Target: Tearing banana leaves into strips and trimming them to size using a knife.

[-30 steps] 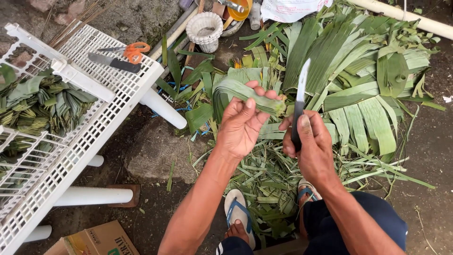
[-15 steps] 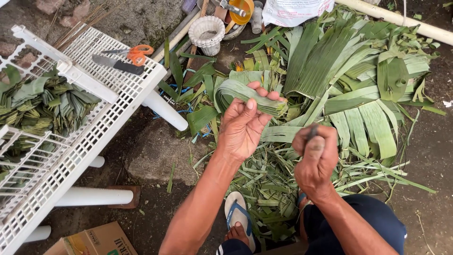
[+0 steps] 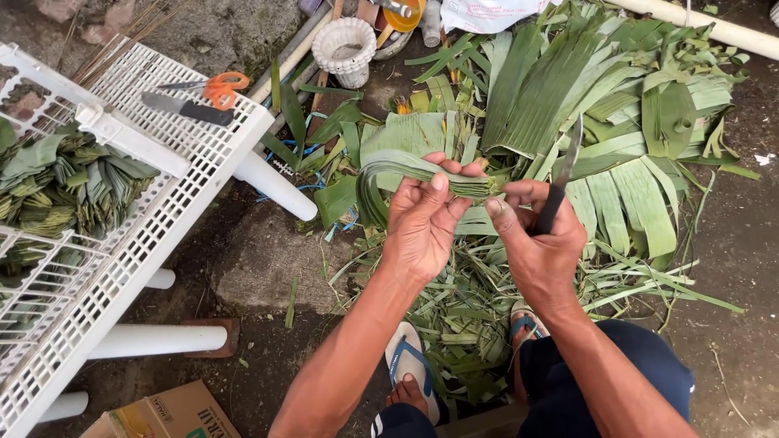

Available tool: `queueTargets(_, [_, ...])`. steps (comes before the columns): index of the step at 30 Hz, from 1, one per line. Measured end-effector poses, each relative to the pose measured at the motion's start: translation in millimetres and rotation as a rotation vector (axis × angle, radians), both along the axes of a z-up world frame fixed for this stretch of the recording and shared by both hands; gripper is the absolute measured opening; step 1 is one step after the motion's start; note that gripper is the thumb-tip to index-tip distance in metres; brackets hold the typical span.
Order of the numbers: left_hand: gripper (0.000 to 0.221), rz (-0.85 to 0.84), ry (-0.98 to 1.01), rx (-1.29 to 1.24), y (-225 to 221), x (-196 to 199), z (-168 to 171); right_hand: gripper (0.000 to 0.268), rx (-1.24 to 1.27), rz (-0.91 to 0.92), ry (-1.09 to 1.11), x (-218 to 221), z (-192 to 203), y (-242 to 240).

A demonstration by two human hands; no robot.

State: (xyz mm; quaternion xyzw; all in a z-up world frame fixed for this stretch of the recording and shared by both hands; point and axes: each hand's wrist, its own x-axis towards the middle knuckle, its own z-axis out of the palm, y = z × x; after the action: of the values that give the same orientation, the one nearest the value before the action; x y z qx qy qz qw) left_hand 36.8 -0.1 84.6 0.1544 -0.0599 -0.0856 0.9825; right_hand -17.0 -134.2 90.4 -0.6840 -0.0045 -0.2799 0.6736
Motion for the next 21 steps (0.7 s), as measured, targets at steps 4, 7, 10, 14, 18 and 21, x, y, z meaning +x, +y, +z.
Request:
queueTargets(4, [0.031,0.014,0.046,-0.013,-5,-4,1,0.018,-0.155,-0.012,-0.094,-1,10,3])
queueTargets(7, [0.03,0.044,0.074,-0.006,-7,-6,5,0.015,-0.224,-0.045,-0.137,0,10,4])
queueTargets(10, [0.03,0.053,0.097,-0.031,-6,-7,9,0.015,-0.262,-0.048,-0.154,-3,14,4])
queueTargets(14, [0.03,0.072,0.107,-0.037,-4,-7,11,0.015,-0.273,-0.043,-0.165,-3,14,5])
queueTargets(18, [0.03,0.095,0.091,-0.007,-3,-8,11,0.007,-0.214,-0.024,-0.087,-3,17,7])
queueTargets(21, [0.03,0.109,0.065,0.01,-2,-8,9,0.013,-0.168,-0.029,-0.026,-3,17,8])
